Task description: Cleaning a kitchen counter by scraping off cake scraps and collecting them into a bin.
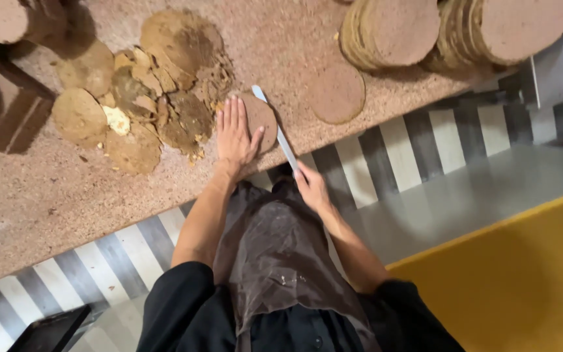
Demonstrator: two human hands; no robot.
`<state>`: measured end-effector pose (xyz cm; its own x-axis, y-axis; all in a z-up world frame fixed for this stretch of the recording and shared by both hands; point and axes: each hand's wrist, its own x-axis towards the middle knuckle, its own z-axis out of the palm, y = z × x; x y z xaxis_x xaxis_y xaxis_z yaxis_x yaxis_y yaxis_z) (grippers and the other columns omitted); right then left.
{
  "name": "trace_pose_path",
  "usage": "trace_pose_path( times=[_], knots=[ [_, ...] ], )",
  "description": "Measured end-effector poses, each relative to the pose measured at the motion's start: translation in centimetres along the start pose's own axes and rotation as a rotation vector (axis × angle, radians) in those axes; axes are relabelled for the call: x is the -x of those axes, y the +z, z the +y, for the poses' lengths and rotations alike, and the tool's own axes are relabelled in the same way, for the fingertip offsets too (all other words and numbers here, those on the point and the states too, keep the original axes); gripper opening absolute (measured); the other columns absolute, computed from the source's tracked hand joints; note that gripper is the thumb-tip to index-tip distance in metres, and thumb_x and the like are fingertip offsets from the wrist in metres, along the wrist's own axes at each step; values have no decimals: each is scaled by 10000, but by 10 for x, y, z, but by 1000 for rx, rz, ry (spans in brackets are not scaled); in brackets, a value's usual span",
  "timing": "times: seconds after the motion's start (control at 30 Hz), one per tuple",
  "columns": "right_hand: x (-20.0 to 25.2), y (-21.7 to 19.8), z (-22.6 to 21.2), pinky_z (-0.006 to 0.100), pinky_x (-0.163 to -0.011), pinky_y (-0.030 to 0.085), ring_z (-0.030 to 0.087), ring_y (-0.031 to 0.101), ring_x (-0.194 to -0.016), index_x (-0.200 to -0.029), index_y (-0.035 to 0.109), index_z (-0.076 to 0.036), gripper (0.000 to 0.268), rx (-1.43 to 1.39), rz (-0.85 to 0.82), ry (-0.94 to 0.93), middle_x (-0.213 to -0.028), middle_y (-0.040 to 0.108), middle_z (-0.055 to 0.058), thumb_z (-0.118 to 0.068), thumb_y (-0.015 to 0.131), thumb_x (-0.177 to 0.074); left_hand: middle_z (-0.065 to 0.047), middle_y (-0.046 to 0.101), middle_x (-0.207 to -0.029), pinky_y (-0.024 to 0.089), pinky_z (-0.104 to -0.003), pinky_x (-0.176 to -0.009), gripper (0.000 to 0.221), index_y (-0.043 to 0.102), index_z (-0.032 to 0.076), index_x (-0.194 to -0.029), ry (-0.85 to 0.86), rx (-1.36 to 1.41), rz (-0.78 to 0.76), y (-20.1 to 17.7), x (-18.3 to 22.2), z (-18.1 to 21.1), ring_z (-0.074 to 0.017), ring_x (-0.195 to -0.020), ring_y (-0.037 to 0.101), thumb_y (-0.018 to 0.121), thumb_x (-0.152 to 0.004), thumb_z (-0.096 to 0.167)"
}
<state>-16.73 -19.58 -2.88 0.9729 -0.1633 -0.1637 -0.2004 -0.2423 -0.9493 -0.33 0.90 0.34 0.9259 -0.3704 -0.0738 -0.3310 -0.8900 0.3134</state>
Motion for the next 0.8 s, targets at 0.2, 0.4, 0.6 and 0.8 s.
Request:
trace_pose_path(
  times=[0.2,0.4,0.6,0.8],
  knots=[
    [-20,13,-25,311,-922,549,183,719,-1101,-1347,634,10,392,8,-54,80,-1201,751,203,-176,612,-1002,-235,225,-1691,119,-491,-1280,921,225,-60,-1606,28,-34,-23,-1,0,-2,-378,-1581,179,482,-1017,600],
    [18,11,30,376,-1018,528,308,685,-1214,-1307,659,17,371,127,-77,-100,-1232,722,238,-198,657,-1005,-233,241,-1687,123,-484,-1277,915,235,-60,-1608,49,4,-5,1,1,-4,-365,-1573,184,467,-1020,601],
    [-15,34,-45,356,-934,576,324,654,-1220,-1341,669,-14,404,153,-156,91,-1227,713,233,-215,618,-995,-214,249,-1694,124,-470,-1293,890,232,-50,-1616,68,6,10,-5,4,-3,-347,-1584,189,462,-1035,583],
    [25,18,19,376,-991,540,326,685,-1203,-1330,632,-7,398,135,-221,-36,-1230,711,242,-233,642,-1002,-214,255,-1671,117,-470,-1263,875,235,-45,-1596,42,-32,8,3,4,-1,-344,-1556,192,470,-1021,572]
  ],
)
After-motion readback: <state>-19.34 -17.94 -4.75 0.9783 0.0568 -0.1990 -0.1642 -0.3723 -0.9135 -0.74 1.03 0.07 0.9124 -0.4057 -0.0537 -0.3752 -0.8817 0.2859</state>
